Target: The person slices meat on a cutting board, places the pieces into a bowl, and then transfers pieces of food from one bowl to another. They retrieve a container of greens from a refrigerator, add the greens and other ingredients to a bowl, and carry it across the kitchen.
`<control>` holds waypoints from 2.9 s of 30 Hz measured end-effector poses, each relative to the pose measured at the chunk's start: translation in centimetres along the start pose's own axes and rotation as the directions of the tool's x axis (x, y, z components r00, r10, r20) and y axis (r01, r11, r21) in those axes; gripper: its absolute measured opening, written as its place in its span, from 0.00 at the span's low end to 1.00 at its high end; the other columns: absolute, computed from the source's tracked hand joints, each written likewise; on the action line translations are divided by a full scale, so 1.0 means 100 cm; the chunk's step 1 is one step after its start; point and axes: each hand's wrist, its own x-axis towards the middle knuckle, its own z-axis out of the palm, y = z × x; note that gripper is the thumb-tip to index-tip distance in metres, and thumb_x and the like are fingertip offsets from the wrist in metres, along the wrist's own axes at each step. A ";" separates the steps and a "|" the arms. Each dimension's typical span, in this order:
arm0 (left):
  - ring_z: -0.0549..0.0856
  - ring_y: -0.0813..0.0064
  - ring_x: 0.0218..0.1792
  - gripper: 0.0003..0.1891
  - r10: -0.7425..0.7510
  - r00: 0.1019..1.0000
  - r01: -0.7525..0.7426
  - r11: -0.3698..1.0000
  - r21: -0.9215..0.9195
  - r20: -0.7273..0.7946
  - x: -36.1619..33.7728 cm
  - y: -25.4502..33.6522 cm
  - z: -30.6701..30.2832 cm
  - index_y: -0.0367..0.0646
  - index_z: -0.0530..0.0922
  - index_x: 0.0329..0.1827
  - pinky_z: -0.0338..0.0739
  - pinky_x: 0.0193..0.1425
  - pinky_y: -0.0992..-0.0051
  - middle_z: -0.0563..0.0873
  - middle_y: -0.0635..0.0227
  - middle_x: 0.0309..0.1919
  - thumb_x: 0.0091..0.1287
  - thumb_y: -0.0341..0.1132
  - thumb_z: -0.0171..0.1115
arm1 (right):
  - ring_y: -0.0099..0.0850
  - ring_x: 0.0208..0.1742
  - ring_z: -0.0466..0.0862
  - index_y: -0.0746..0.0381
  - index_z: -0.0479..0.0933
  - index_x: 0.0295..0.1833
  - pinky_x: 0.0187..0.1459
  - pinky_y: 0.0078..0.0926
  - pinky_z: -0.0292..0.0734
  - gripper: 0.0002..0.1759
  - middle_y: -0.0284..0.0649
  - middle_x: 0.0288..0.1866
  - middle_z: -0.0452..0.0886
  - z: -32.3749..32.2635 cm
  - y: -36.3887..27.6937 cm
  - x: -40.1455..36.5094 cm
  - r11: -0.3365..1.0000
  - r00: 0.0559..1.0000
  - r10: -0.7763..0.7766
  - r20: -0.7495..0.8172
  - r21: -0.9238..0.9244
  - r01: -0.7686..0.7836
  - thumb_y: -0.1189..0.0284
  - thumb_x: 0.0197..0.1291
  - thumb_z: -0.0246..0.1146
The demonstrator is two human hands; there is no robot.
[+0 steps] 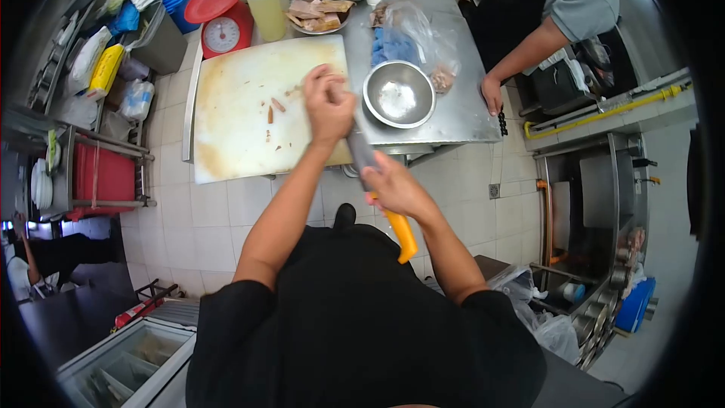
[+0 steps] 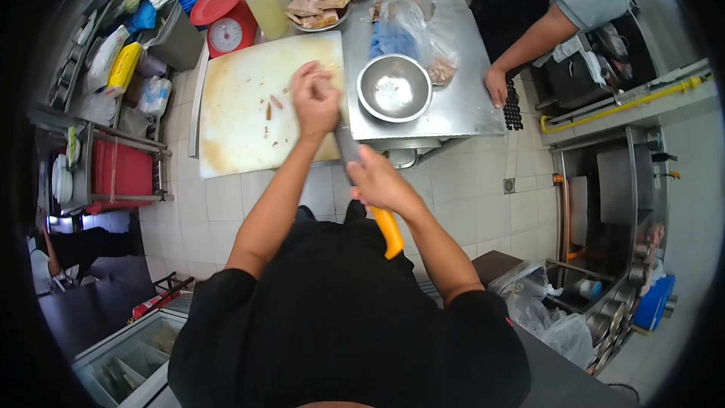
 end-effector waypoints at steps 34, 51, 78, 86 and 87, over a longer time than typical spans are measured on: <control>0.76 0.55 0.52 0.12 -0.166 0.651 -0.573 0.531 0.624 0.740 0.063 -0.078 0.094 0.41 0.86 0.41 0.73 0.55 0.60 0.78 0.52 0.50 0.61 0.33 0.57 | 0.22 0.16 0.74 0.64 0.67 0.46 0.17 0.24 0.70 0.11 0.38 0.21 0.76 -0.044 0.039 -0.047 0.993 0.885 0.003 -0.466 0.106 0.053 0.66 0.70 0.52; 0.85 0.52 0.39 0.12 -0.450 0.675 0.053 0.821 0.569 0.586 0.073 -0.051 -0.123 0.34 0.82 0.37 0.79 0.48 0.61 0.85 0.49 0.34 0.56 0.35 0.62 | 0.21 0.16 0.72 0.62 0.66 0.51 0.17 0.22 0.70 0.12 0.38 0.24 0.73 -0.003 0.013 0.020 0.998 0.994 0.050 -0.098 -0.041 -0.054 0.67 0.71 0.47; 0.71 0.47 0.63 0.16 -0.108 0.990 0.060 0.900 0.432 0.089 -0.016 -0.104 -0.075 0.26 0.74 0.56 0.66 0.68 0.62 0.73 0.45 0.61 0.66 0.24 0.52 | 0.24 0.16 0.77 0.64 0.66 0.44 0.18 0.23 0.74 0.15 0.42 0.25 0.79 0.062 0.035 0.085 0.995 0.985 0.003 0.171 -0.096 0.014 0.61 0.73 0.46; 0.76 0.50 0.60 0.15 -0.113 0.993 0.120 0.959 0.257 -0.043 -0.009 -0.069 -0.055 0.26 0.77 0.53 0.69 0.66 0.66 0.76 0.47 0.59 0.66 0.19 0.48 | 0.23 0.17 0.76 0.63 0.66 0.42 0.17 0.22 0.72 0.14 0.40 0.24 0.78 0.056 0.034 0.072 0.996 0.980 -0.047 0.193 0.090 0.030 0.63 0.73 0.48; 0.76 0.51 0.61 0.15 -0.065 0.997 0.070 0.980 0.188 -0.029 -0.001 -0.041 -0.043 0.26 0.76 0.53 0.69 0.67 0.66 0.76 0.47 0.59 0.66 0.20 0.48 | 0.22 0.16 0.76 0.63 0.67 0.43 0.17 0.22 0.72 0.13 0.39 0.24 0.78 0.048 0.029 0.060 0.994 0.992 -0.058 0.112 0.098 0.047 0.63 0.73 0.49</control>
